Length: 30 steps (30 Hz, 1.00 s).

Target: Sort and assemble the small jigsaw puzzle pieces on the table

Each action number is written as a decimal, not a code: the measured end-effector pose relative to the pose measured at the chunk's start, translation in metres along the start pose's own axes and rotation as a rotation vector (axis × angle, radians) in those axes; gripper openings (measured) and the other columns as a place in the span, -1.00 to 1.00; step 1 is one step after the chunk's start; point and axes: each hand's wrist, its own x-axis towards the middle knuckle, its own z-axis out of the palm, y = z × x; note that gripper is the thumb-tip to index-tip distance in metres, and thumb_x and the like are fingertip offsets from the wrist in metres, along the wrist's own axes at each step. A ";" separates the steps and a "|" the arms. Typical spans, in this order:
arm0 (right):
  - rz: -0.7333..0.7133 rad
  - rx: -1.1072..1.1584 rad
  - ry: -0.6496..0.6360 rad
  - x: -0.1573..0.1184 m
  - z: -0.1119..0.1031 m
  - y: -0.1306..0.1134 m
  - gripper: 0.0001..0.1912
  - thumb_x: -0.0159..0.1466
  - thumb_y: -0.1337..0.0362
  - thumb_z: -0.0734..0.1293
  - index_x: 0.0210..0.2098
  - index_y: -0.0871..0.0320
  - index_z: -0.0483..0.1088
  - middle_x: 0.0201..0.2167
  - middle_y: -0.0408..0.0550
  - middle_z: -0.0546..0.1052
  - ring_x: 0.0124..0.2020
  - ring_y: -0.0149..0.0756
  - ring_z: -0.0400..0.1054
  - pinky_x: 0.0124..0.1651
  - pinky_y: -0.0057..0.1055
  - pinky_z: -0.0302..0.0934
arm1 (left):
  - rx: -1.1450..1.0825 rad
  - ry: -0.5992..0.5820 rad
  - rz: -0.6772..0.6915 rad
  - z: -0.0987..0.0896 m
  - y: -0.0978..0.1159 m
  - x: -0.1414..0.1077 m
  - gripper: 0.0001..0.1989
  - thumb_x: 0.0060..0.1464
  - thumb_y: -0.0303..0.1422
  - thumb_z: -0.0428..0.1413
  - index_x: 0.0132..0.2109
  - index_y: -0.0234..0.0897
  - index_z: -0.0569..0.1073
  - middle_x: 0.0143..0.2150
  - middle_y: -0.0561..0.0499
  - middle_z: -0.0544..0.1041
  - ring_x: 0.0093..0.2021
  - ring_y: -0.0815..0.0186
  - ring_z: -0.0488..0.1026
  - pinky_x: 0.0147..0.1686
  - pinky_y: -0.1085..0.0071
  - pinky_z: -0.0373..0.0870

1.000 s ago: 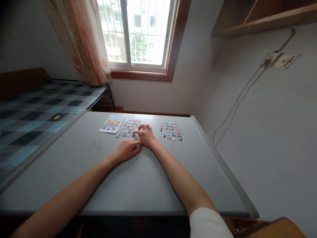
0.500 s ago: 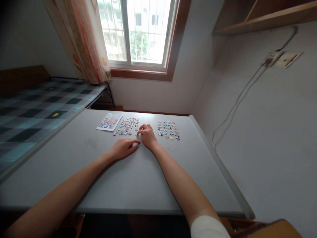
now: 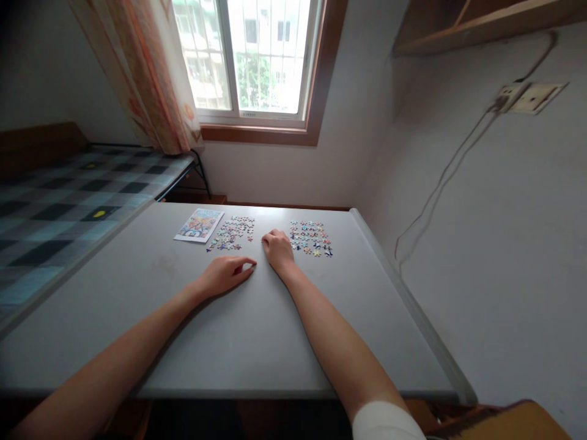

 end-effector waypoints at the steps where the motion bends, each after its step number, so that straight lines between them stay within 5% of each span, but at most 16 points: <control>1: 0.004 -0.010 0.001 0.004 0.002 0.001 -0.77 0.26 0.37 0.20 -0.30 0.14 0.51 -0.29 0.01 0.47 -0.20 -0.23 0.28 -0.07 -0.32 0.16 | -0.004 0.003 -0.001 0.000 0.000 0.000 -0.67 0.19 -0.15 -0.10 -0.05 -0.08 0.47 -0.46 0.09 0.45 -0.47 0.40 0.33 -0.42 0.49 0.12; 7: 0.054 -0.006 -0.050 0.031 0.011 0.004 -0.70 0.27 0.44 0.14 -0.27 0.19 0.52 -0.22 0.09 0.47 -0.14 -0.19 0.27 -0.03 -0.30 0.15 | -0.026 0.003 -0.017 0.001 0.000 0.000 -0.68 0.17 -0.16 -0.07 -0.06 -0.10 0.48 -0.46 0.09 0.44 -0.46 0.40 0.32 -0.42 0.49 0.12; 12: 0.094 -0.010 0.003 0.027 0.011 -0.001 -0.65 0.24 0.49 0.13 -0.09 0.21 0.44 -0.09 0.09 0.40 -0.09 -0.23 0.26 0.02 -0.35 0.13 | -0.033 0.008 -0.042 0.000 0.001 -0.001 -0.69 0.17 -0.15 -0.07 -0.08 -0.08 0.49 -0.48 0.10 0.44 -0.48 0.41 0.31 -0.45 0.49 0.10; 19: 0.043 -0.164 -0.091 0.018 0.009 -0.012 -0.70 0.30 0.23 0.15 -0.11 0.15 0.44 -0.04 0.07 0.38 -0.03 -0.13 0.16 0.03 -0.23 0.10 | -0.018 0.014 -0.075 0.001 0.002 0.000 -0.69 0.16 -0.16 -0.06 -0.08 -0.10 0.49 -0.49 0.09 0.44 -0.49 0.42 0.32 -0.44 0.50 0.10; 30: 0.050 -0.249 -0.155 0.017 0.007 -0.013 -0.56 0.31 0.10 0.10 0.08 0.14 0.31 0.10 0.06 0.30 0.04 -0.07 0.09 0.05 -0.17 0.06 | 0.011 0.038 -0.083 0.004 0.004 0.001 -0.69 0.17 -0.15 -0.06 -0.07 -0.08 0.49 -0.48 0.09 0.46 -0.48 0.41 0.33 -0.45 0.50 0.09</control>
